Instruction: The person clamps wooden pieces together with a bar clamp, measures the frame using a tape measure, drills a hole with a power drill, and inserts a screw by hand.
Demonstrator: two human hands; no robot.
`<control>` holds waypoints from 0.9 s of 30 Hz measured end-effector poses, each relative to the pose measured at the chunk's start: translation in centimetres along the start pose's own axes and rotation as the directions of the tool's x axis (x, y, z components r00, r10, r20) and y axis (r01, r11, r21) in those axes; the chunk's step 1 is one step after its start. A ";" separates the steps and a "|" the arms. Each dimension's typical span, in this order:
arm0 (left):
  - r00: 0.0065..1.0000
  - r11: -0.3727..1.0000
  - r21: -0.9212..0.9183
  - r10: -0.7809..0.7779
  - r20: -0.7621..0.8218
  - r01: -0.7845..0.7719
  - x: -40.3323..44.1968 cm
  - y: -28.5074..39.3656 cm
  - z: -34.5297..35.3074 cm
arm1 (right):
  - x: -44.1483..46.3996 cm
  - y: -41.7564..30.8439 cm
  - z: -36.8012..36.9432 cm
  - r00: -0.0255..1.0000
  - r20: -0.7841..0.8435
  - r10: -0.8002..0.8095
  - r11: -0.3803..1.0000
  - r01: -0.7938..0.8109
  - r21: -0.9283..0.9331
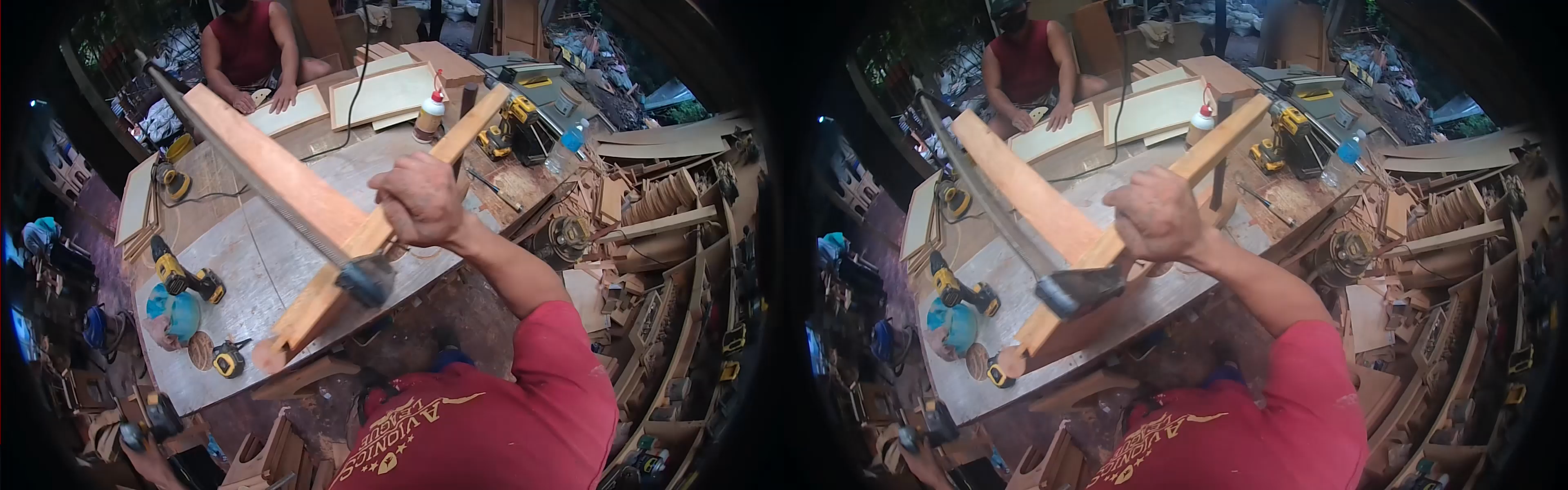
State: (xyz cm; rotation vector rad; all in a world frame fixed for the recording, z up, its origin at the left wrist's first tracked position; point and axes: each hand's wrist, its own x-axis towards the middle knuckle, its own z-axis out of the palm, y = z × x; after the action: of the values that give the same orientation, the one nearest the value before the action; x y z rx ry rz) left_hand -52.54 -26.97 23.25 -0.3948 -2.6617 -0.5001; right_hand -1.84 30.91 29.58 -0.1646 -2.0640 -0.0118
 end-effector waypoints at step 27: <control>0.535 0.600 -0.405 0.800 0.273 -0.690 -43.3 56.3 -0.8 | 1.3 2.9 -5.4 0.704 0.664 -0.254 0.958 0.089 0.271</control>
State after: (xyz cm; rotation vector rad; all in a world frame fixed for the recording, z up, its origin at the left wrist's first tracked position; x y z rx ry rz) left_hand 5.02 14.59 21.14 -1.8435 -2.4346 -0.4861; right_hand 2.60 33.52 33.16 0.2058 -2.8173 0.1935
